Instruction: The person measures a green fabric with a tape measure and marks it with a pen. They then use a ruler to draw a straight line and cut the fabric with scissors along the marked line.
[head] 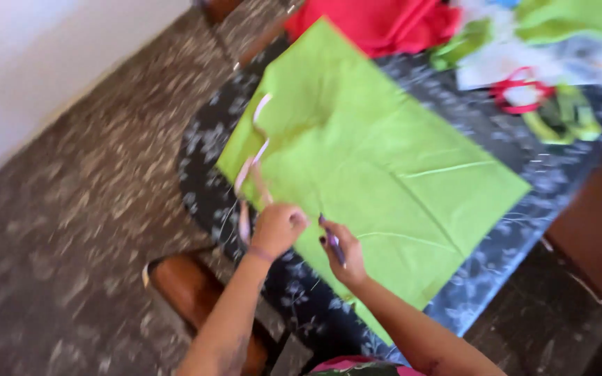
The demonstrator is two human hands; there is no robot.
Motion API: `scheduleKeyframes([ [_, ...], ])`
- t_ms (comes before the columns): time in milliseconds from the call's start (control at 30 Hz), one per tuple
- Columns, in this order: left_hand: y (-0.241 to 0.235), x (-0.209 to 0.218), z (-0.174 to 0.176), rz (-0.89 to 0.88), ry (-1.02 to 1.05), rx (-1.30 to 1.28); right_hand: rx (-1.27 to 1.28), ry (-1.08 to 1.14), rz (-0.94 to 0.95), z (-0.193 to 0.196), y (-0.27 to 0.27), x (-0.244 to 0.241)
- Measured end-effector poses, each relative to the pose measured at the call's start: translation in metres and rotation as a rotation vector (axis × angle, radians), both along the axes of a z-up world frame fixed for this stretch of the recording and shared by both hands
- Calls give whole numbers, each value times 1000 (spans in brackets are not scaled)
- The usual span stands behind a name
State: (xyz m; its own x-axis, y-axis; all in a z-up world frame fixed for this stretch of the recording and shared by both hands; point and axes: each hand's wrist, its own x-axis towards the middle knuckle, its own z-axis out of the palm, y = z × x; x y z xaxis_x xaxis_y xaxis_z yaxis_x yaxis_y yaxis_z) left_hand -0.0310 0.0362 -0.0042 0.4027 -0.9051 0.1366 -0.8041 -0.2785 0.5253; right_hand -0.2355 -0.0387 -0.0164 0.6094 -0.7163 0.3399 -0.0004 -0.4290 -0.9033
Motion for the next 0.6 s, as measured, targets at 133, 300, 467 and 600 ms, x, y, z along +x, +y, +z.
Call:
scheduleKeyframes([
  [133, 1, -75, 75, 5, 320, -99, -84, -124, 12, 73, -3, -34],
  [300, 0, -168, 221, -334, 969, -379, 225, -453, 209, 116, -13, -63],
  [467, -4, -212, 266, -586, 1349, -462, 600, -439, 582, 160, -29, -96],
  [600, -7, -242, 288, -707, 1517, -776, 434, -205, 578, 127, -71, -118],
])
